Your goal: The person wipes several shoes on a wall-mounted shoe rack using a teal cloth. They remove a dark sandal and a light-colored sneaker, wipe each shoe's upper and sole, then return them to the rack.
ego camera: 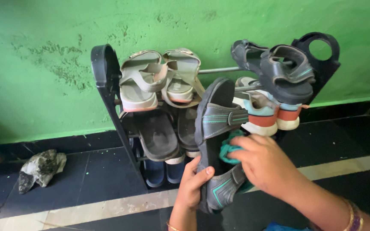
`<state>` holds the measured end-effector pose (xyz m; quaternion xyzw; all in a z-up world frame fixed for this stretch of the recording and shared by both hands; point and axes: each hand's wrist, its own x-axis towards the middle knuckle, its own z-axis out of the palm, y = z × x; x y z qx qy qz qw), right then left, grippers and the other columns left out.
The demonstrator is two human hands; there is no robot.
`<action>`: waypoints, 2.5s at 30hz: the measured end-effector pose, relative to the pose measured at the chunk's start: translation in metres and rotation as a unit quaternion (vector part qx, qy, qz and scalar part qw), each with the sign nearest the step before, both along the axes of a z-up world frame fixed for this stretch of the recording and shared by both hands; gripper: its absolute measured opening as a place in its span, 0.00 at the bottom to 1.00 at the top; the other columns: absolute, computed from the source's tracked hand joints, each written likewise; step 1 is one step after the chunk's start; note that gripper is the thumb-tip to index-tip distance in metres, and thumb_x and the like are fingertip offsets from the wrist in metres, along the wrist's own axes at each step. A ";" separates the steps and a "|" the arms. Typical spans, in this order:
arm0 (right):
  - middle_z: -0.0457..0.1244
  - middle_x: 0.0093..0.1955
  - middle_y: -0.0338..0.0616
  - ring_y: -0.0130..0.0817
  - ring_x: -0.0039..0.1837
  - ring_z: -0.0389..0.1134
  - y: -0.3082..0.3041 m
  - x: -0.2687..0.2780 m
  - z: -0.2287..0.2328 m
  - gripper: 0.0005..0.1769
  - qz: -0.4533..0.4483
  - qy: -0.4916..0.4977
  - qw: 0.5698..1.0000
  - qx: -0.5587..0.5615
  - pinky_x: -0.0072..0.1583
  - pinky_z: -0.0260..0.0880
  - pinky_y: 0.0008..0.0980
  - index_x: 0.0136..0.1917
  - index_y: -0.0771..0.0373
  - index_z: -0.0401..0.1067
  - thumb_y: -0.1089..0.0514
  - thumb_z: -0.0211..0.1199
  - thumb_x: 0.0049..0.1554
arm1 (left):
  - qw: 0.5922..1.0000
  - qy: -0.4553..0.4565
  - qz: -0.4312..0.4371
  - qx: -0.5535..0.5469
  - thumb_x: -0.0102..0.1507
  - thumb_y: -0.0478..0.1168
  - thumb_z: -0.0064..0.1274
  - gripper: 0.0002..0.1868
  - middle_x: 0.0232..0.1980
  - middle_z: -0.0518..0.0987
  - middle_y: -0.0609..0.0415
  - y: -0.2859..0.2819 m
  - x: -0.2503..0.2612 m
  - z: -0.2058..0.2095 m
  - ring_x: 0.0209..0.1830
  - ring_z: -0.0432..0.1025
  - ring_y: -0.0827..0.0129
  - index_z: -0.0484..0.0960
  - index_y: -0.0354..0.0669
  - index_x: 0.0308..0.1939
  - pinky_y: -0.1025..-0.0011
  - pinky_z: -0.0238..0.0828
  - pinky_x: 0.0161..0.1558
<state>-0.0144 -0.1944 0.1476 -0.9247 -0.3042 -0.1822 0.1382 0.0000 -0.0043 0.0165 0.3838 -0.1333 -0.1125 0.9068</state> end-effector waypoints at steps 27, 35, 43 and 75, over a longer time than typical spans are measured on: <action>0.63 0.61 0.55 0.43 0.52 0.70 -0.050 -0.064 0.025 0.21 -0.136 -0.125 0.958 0.218 0.52 0.71 0.35 0.59 0.71 0.70 0.64 0.56 0.51 | 0.975 0.037 -0.099 -0.198 0.67 0.58 0.45 0.37 0.63 0.78 0.40 0.007 -0.004 -0.002 0.60 0.75 0.54 0.70 0.30 0.68 0.59 0.70 0.64; 0.57 0.66 0.62 0.60 0.68 0.62 0.034 -0.087 -0.057 0.29 -0.018 -0.078 0.995 0.061 0.69 0.55 0.56 0.58 0.66 0.70 0.49 0.66 0.47 | 0.962 0.072 -0.116 -0.237 0.69 0.61 0.41 0.36 0.63 0.78 0.39 -0.011 0.000 -0.040 0.60 0.75 0.52 0.72 0.31 0.66 0.57 0.70 0.64; 0.46 0.79 0.67 0.68 0.71 0.55 0.031 -0.058 -0.018 0.46 0.044 0.004 0.993 0.109 0.73 0.45 0.59 0.65 0.75 0.63 0.48 0.75 0.40 | 0.986 0.024 -0.057 -0.154 0.76 0.54 0.48 0.27 0.52 0.80 0.47 -0.041 0.002 -0.051 0.47 0.75 0.67 0.76 0.31 0.63 0.68 0.73 0.49; 0.55 0.72 0.61 0.49 0.70 0.65 0.015 -0.086 -0.185 0.32 -0.071 -0.259 0.894 0.360 0.67 0.70 0.45 0.69 0.73 0.62 0.66 0.60 0.51 | 0.987 -0.100 0.098 -0.085 0.70 0.49 0.48 0.31 0.64 0.77 0.45 -0.026 -0.012 0.013 0.63 0.71 0.65 0.70 0.26 0.68 0.68 0.64 0.66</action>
